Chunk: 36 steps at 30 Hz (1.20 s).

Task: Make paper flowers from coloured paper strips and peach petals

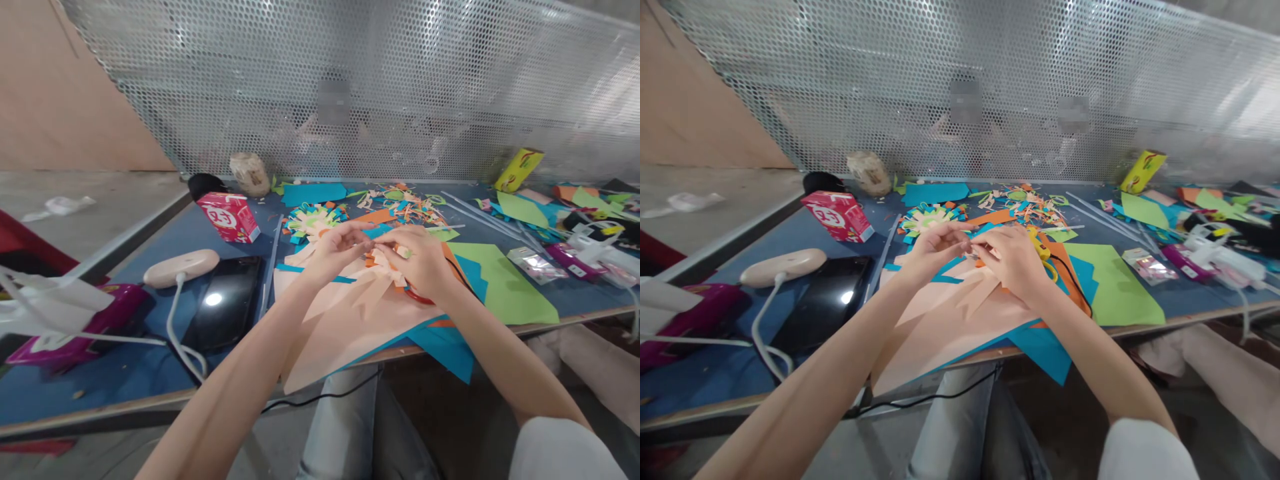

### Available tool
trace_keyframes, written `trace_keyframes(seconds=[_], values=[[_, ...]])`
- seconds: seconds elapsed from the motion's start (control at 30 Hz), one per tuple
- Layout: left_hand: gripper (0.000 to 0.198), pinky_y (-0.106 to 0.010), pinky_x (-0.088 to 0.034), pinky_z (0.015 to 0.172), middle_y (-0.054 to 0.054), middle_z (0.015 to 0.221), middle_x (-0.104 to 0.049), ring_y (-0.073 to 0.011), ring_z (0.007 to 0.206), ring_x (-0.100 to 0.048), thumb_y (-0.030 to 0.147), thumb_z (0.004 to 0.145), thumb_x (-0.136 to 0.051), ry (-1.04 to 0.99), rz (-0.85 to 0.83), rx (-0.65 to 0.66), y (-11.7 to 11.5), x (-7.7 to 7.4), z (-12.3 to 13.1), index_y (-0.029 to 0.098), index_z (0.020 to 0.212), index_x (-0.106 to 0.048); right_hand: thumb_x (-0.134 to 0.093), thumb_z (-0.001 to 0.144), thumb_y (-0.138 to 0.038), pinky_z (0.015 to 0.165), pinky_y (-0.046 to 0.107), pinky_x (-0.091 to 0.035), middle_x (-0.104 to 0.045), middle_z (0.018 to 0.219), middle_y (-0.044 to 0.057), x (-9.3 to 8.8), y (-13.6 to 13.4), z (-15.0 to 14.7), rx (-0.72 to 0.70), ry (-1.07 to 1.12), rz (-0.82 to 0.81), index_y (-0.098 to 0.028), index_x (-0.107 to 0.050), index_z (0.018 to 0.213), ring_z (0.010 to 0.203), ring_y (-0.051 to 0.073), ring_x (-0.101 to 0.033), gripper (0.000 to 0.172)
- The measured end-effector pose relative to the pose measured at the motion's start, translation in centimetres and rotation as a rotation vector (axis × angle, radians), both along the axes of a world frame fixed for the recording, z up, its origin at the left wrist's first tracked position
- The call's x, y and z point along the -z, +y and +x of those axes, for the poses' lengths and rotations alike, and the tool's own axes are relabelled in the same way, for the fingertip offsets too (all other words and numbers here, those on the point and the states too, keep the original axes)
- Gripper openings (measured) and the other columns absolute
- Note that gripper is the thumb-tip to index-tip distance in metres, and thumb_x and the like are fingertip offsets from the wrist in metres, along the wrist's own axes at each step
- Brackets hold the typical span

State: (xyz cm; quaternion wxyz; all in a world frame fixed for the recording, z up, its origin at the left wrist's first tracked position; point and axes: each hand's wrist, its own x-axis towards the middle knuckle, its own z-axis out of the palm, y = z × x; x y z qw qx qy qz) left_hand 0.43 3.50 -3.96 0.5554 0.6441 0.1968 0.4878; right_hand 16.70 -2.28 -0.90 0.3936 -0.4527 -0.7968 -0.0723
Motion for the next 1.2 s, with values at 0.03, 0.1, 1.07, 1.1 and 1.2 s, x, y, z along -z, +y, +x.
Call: trace_keyframes(seconds=[0.03, 0.1, 1.07, 1.1, 1.2], values=[[0.034, -0.020, -0.046, 0.062, 0.002, 0.067, -0.060, -0.0079, 0.064, -0.057, 0.028, 0.069, -0.070, -0.001, -0.002, 0.001, 0.0, 0.0, 0.0, 0.013, 0.097, -0.059, -0.059, 0.081, -0.020, 0.076, 0.030, -0.044, -0.071, 0.079, 0.001, 0.0, 0.0, 0.0, -0.001, 0.003, -0.009, -0.022, -0.067, 0.080, 0.077, 0.015, -0.063, 0.009], [0.034, -0.021, -0.046, 0.063, 0.002, 0.067, -0.060, -0.0081, 0.064, -0.057, 0.028, 0.069, -0.070, 0.003, -0.005, 0.001, 0.0, -0.1, 0.0, 0.013, 0.097, -0.059, -0.058, 0.081, -0.019, 0.075, 0.030, -0.044, -0.070, 0.078, 0.000, -0.1, 0.0, 0.0, -0.001, 0.019, -0.030, -0.022, -0.066, 0.078, 0.076, 0.015, -0.063, 0.009], [0.020, -0.025, -0.048, 0.061, 0.000, 0.065, -0.062, -0.0114, 0.062, -0.060, 0.030, 0.075, -0.059, 0.126, -0.074, -0.152, 0.7, 0.8, 0.2, 0.015, 0.089, -0.059, -0.039, 0.080, -0.021, 0.062, 0.029, -0.042, -0.061, 0.064, 0.006, -4.5, 11.2, 7.7, 0.474, 0.001, -0.245, -0.019, -0.055, 0.066, 0.065, 0.018, -0.056, 0.022], [0.020, -0.025, -0.048, 0.062, 0.000, 0.065, -0.062, -0.0116, 0.063, -0.060, 0.030, 0.075, -0.059, 0.139, -0.071, -0.152, 0.8, 1.0, 0.2, 0.016, 0.089, -0.059, -0.039, 0.080, -0.023, 0.064, 0.030, -0.043, -0.063, 0.070, 0.009, -5.0, 12.4, 8.1, 0.548, -0.048, -0.253, -0.018, -0.057, 0.068, 0.070, 0.020, -0.057, 0.022], [0.018, -0.026, -0.049, 0.065, 0.000, 0.066, -0.062, -0.0121, 0.065, -0.061, 0.029, 0.077, -0.057, 0.186, -0.045, -0.174, 0.8, 1.2, 0.2, 0.016, 0.088, -0.059, -0.039, 0.083, -0.025, 0.071, 0.034, -0.043, -0.064, 0.086, 0.016, -6.6, 15.6, 9.6, 0.734, -0.135, -0.269, -0.015, -0.062, 0.079, 0.084, 0.025, -0.059, 0.025]])
